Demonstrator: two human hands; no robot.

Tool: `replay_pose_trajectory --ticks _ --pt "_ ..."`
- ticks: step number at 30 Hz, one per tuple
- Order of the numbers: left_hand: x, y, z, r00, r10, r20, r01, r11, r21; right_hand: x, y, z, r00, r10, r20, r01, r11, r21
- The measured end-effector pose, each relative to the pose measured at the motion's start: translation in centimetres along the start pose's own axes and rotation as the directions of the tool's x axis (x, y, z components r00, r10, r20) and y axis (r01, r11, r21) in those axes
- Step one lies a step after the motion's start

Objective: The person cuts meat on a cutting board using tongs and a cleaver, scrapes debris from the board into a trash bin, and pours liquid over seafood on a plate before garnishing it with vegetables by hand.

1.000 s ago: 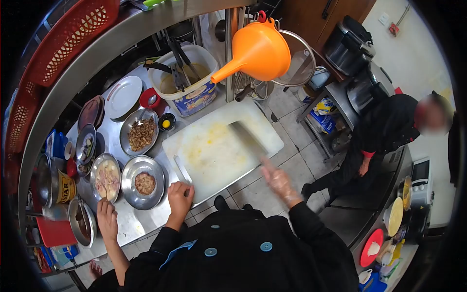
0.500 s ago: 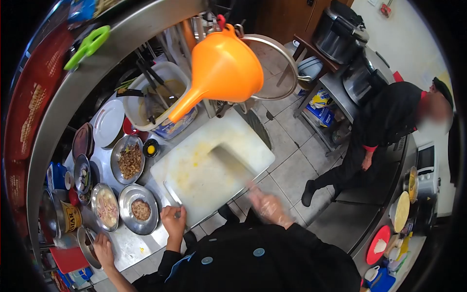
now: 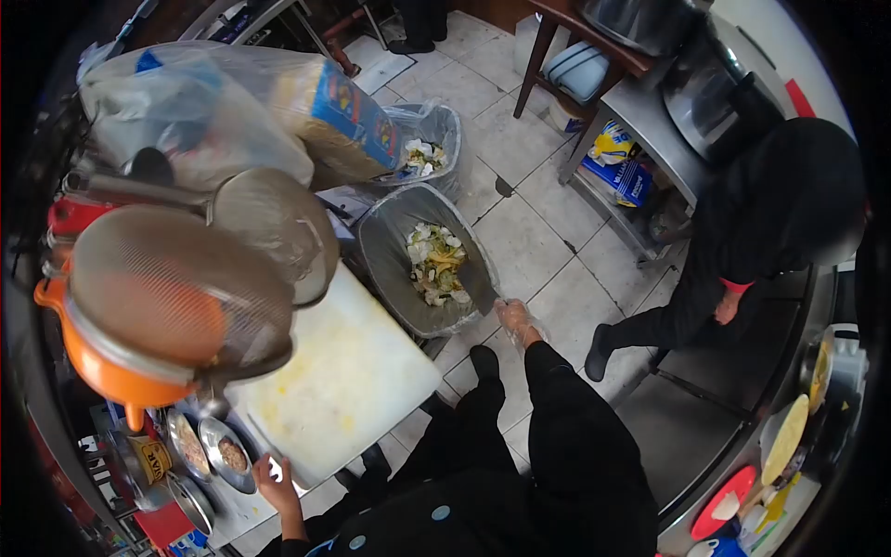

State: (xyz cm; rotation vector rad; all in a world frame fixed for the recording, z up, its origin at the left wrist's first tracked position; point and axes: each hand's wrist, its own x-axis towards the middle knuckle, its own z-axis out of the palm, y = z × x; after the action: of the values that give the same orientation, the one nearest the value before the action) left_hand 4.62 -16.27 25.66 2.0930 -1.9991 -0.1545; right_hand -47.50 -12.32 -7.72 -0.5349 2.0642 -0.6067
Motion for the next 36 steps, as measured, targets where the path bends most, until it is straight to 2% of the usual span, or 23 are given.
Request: replay_pose_trajectory --ticks 1,3,5,6,7,8,10,12,15,17,18,20,22,24,26,27,29,30,32,35,36 --pt "-0.1 -0.9 0.2 0.997 -0.069 0.031 0.069 0.998 -0.003 0.3 -0.3 0.0 0.986 0.157 0.055 -0.162 0.982 0.101" --pt "-0.1 -0.7 0.2 0.989 -0.136 0.062 0.138 0.99 -0.019 2.8 2.8 1.2 0.975 0.19 0.114 -0.208 0.964 0.169" --pt "0.1 -1.3 0.4 0.994 -0.102 0.05 0.102 0.995 -0.003 3.4 5.1 1.1 0.979 0.103 0.175 -0.119 0.99 0.081" --pt "0.3 -1.7 0.5 0.997 -0.058 0.054 0.057 0.998 0.026 3.1 5.8 0.9 0.977 0.106 0.183 -0.123 0.989 0.084" --pt "0.1 -2.2 0.4 0.998 -0.018 0.06 0.015 0.998 0.055 2.3 6.7 0.7 0.988 0.073 0.133 -0.088 0.991 0.106" --pt "0.0 -1.9 0.1 0.997 -0.024 0.069 0.019 0.998 0.068 0.9 7.7 0.3 0.995 0.046 0.085 -0.056 0.991 0.123" --pt "0.3 -0.6 0.1 0.993 -0.092 0.074 0.089 0.995 0.041 -1.8 9.4 -1.2 0.993 0.047 0.112 -0.062 0.989 0.135" --pt "0.3 -0.5 0.1 0.993 -0.087 0.077 0.084 0.995 0.045 -4.0 11.5 -2.2 0.99 0.044 0.132 -0.063 0.987 0.145" --pt "0.2 -0.3 0.0 0.994 -0.074 0.075 0.072 0.997 0.034 -7.4 16.7 -3.2 0.997 0.034 0.071 -0.046 0.983 0.18" --pt "0.5 -0.5 0.1 0.996 -0.062 0.061 0.062 0.998 0.015 -8.2 20.1 -3.6 0.989 0.093 0.113 -0.093 0.996 0.0" --pt "0.7 -0.8 0.2 0.998 -0.037 0.055 0.035 0.998 0.046 -8.3 18.9 -3.7 0.99 0.085 0.111 -0.086 0.996 0.001" --pt "0.2 -1.4 -0.1 0.998 -0.028 0.061 0.023 0.996 0.086 -10.4 16.1 -3.7 0.99 -0.074 -0.123 0.092 0.985 0.149" --pt "0.4 -1.4 0.1 0.996 -0.053 0.072 0.051 0.998 0.024 -10.5 11.0 -3.9 0.939 -0.326 -0.108 0.335 0.938 0.084" --pt "0.3 -1.1 0.2 0.996 -0.058 0.064 0.056 0.998 0.035 -10.3 3.8 -4.5 0.886 -0.463 -0.017 0.451 0.869 -0.203" --pt "0.3 -1.2 0.1 0.997 -0.057 0.058 0.054 0.997 0.048 -7.3 1.4 -2.1 0.877 -0.469 0.104 0.462 0.764 -0.451" --pt "0.3 -1.2 0.1 0.998 -0.042 0.056 0.04 0.998 0.044 -5.3 1.2 -0.4 0.876 -0.472 0.103 0.464 0.764 -0.448" --pt "0.2 -0.9 0.0 0.998 -0.028 0.052 0.026 0.999 0.045 -2.2 1.1 2.4 0.836 -0.548 0.007 0.418 0.629 -0.656" --pt "0.2 -0.4 -0.2 0.997 -0.045 0.058 0.041 0.997 0.065 -2.0 1.2 2.5 0.836 -0.549 0.008 0.42 0.63 -0.653" --pt "0.7 -0.4 -0.1 0.997 -0.054 0.057 0.049 0.995 0.085 -1.9 0.7 2.2 0.949 -0.266 0.167 0.311 0.717 -0.624" --pt "0.5 -1.7 -0.5 0.998 -0.026 0.057 0.022 0.997 0.068 -3.2 4.5 3.2 0.924 -0.347 0.159 0.369 0.706 -0.604" --pt "0.7 -1.7 -0.5 0.997 -0.028 0.074 0.023 0.998 0.06 -4.3 5.1 2.3 0.934 -0.305 0.187 0.356 0.736 -0.576"
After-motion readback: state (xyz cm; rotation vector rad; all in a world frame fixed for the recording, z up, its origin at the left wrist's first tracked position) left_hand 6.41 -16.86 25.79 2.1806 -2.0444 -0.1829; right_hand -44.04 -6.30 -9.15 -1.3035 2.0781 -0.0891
